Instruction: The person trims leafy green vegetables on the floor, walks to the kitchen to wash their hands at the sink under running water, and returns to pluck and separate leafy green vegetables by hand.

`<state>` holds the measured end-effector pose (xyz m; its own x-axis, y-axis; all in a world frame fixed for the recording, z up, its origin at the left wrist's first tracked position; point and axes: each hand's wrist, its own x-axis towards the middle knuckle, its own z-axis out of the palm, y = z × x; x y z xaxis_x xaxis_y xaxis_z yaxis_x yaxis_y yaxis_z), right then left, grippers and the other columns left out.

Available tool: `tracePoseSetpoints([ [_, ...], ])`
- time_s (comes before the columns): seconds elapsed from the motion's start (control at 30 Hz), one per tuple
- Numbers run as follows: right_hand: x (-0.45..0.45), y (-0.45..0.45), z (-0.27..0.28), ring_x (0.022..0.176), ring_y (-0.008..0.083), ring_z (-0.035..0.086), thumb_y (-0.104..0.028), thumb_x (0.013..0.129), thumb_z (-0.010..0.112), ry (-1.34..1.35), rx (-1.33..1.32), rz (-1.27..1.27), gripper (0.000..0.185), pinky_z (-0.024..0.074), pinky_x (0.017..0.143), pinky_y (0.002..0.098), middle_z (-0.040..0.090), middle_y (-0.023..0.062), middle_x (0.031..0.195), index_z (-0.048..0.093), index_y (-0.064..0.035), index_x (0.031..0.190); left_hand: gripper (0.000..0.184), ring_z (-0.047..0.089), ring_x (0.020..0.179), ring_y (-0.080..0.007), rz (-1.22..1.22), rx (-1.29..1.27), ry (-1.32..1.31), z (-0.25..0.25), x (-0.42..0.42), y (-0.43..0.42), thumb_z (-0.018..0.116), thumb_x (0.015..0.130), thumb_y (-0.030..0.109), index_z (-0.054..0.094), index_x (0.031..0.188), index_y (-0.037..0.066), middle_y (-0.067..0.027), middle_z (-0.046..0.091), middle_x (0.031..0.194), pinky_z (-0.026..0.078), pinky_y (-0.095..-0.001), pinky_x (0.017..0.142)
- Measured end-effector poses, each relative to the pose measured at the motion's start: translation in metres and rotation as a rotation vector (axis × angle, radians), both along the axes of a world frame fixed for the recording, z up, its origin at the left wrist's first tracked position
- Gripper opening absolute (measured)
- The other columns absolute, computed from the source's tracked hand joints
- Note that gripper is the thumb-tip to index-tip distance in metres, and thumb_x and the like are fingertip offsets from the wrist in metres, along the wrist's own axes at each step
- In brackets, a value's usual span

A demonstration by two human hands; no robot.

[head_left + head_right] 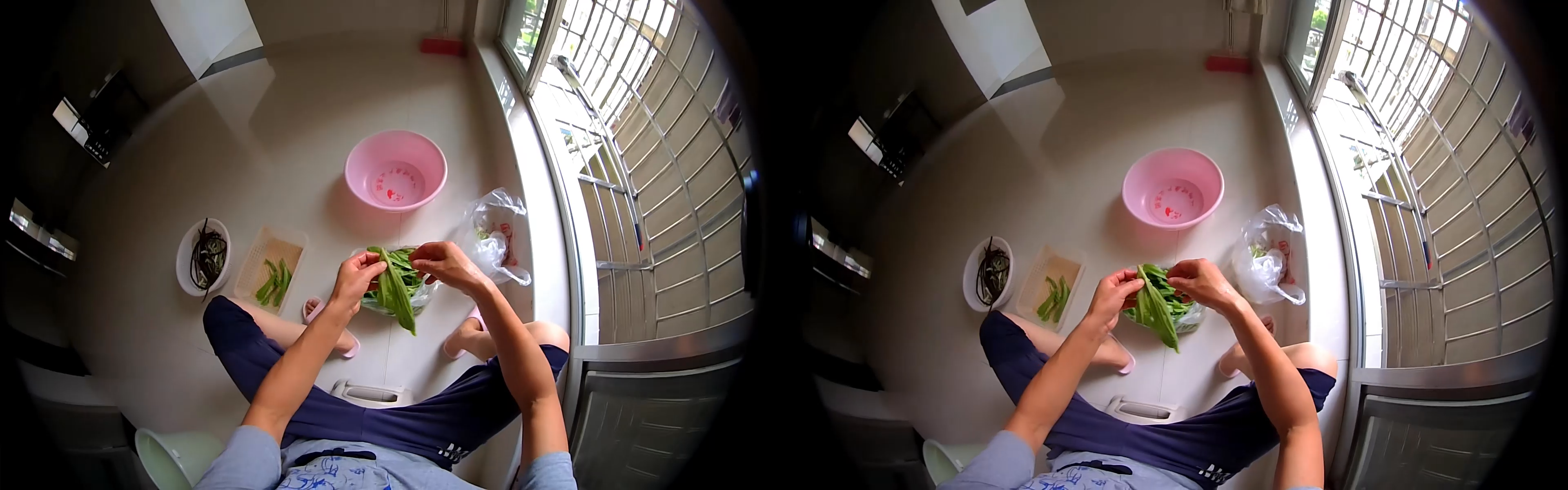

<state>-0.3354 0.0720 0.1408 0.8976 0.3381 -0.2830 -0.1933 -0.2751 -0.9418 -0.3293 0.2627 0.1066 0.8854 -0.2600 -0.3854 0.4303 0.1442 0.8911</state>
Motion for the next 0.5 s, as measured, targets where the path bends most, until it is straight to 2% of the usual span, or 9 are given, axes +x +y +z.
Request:
tracePoseSetpoints([
  [0.07, -0.005, 0.004, -0.001, 0.067, 0.0107, 0.054, -0.014, 0.075, 0.054, 0.028, -0.015, 0.008, 0.021, 0.0453, 0.058, 0.0224, 0.057, 0.0058, 0.077, 0.054, 0.0017, 0.089, 0.014, 0.052, 0.066, -0.009, 0.035, -0.01, 0.034, 0.008, -0.003, -0.005, 0.051, 0.074, 0.006, 0.051, 0.088, 0.003, -0.0032, 0.054, 0.078, 0.045, -0.0227, 0.057],
  [0.23, -0.016, 0.01, 0.001, 0.064, 0.0131, 0.054, -0.015, 0.069, 0.06, -0.19, -0.224, -0.003, 0.021, 0.0437, 0.058, 0.0259, 0.058, 0.0086, 0.07, 0.055, 0.0017, 0.08, 0.014, 0.052, 0.067, -0.0094, -0.005, -0.036, 0.035, 0.018, -0.005, -0.01, 0.048, 0.074, 0.004, 0.05, 0.088, 0.004, -0.003, 0.053, 0.078, 0.046, -0.0232, 0.056],
  [0.33, -0.017, 0.013, -0.005, 0.064, 0.0139, 0.054, -0.014, 0.067, 0.061, -0.198, -0.202, 0.0, 0.02, 0.0433, 0.058, 0.0269, 0.058, 0.0102, 0.07, 0.054, 0.0019, 0.078, 0.013, 0.052, 0.067, -0.0095, -0.014, -0.03, 0.026, 0.019, -0.002, -0.011, 0.047, 0.074, 0.005, 0.05, 0.087, 0.005, -0.0027, 0.052, 0.077, 0.047, -0.0237, 0.055],
  [0.5, -0.013, 0.012, -0.012, 0.06, 0.0084, 0.049, -0.009, 0.07, 0.054, -0.116, -0.108, 0.031, 0.014, 0.0413, 0.057, 0.0222, 0.054, 0.0036, 0.064, 0.054, 0.0027, 0.077, 0.015, 0.053, 0.062, -0.0108, -0.146, -0.026, 0.083, 0.036, 0.001, -0.004, 0.047, 0.074, 0.007, 0.05, 0.089, 0.006, -0.0031, 0.053, 0.076, 0.048, -0.0247, 0.056],
])
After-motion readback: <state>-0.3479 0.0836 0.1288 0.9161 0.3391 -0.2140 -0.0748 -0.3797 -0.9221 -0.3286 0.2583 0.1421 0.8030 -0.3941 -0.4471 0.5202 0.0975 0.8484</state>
